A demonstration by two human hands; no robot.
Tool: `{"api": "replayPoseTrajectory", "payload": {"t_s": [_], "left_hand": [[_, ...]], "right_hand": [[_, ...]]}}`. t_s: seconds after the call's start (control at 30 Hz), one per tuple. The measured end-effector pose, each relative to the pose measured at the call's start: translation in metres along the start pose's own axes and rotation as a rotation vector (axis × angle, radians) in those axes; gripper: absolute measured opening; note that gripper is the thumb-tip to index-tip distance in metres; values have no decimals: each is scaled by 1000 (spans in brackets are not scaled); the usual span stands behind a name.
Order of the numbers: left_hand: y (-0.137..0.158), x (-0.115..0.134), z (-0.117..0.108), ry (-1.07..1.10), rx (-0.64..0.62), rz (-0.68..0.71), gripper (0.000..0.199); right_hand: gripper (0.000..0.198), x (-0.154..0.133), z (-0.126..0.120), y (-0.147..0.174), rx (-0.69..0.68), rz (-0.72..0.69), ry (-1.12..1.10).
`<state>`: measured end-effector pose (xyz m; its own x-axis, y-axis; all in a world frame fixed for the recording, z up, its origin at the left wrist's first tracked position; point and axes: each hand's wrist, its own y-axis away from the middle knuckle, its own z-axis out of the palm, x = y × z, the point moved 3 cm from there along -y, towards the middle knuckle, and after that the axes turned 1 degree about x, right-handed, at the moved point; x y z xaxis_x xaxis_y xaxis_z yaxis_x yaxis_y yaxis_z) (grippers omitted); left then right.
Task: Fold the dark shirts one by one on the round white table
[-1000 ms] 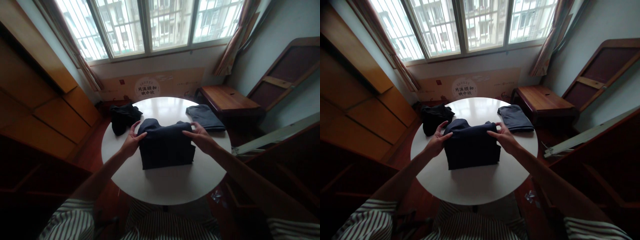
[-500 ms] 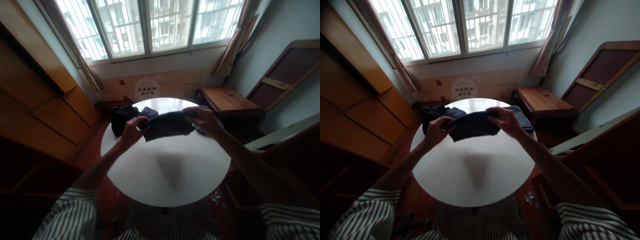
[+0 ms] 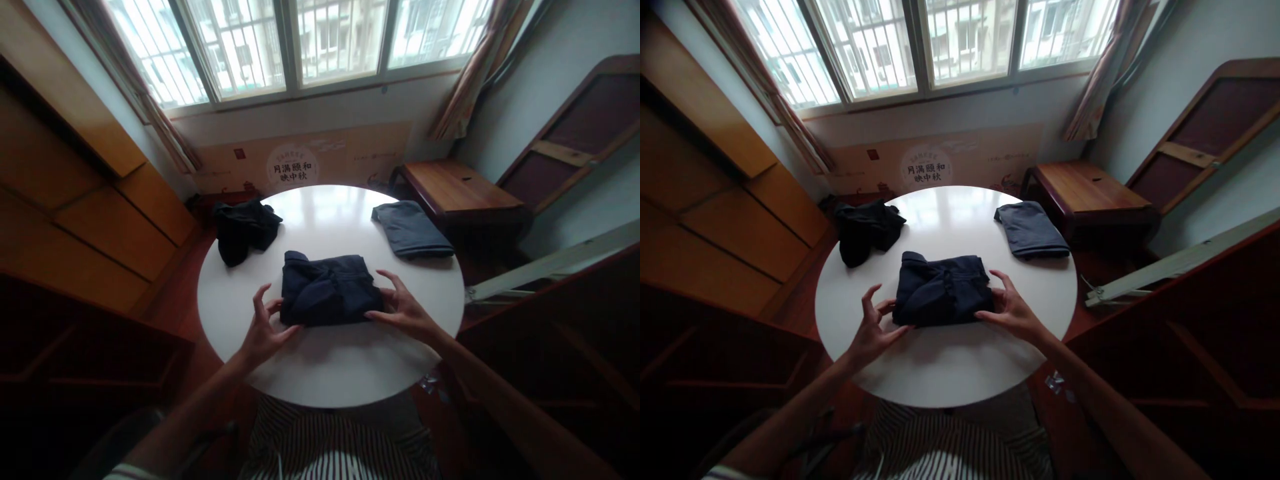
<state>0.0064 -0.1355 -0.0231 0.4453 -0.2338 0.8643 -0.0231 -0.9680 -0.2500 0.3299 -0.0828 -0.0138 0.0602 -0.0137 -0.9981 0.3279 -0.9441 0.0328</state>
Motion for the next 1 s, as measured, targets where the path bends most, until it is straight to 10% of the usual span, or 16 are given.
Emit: {"api": "replayPoseTrajectory", "payload": {"t_s": [0.17, 0.4, 0.6, 1.0], "left_hand": [[-28, 29, 10, -227, -90, -76, 125], [-35, 35, 20, -364, -27, 5, 27], [-52, 5, 1, 158, 64, -250, 44], [-82, -5, -21, -394, 67, -152, 28]], "right_hand": [[121, -7, 5, -23, 131, 82, 181], [59, 0, 0, -37, 188, -96, 315], [38, 1, 0, -42, 131, -106, 235], [25, -18, 9, -53, 294, -237, 971]]}}
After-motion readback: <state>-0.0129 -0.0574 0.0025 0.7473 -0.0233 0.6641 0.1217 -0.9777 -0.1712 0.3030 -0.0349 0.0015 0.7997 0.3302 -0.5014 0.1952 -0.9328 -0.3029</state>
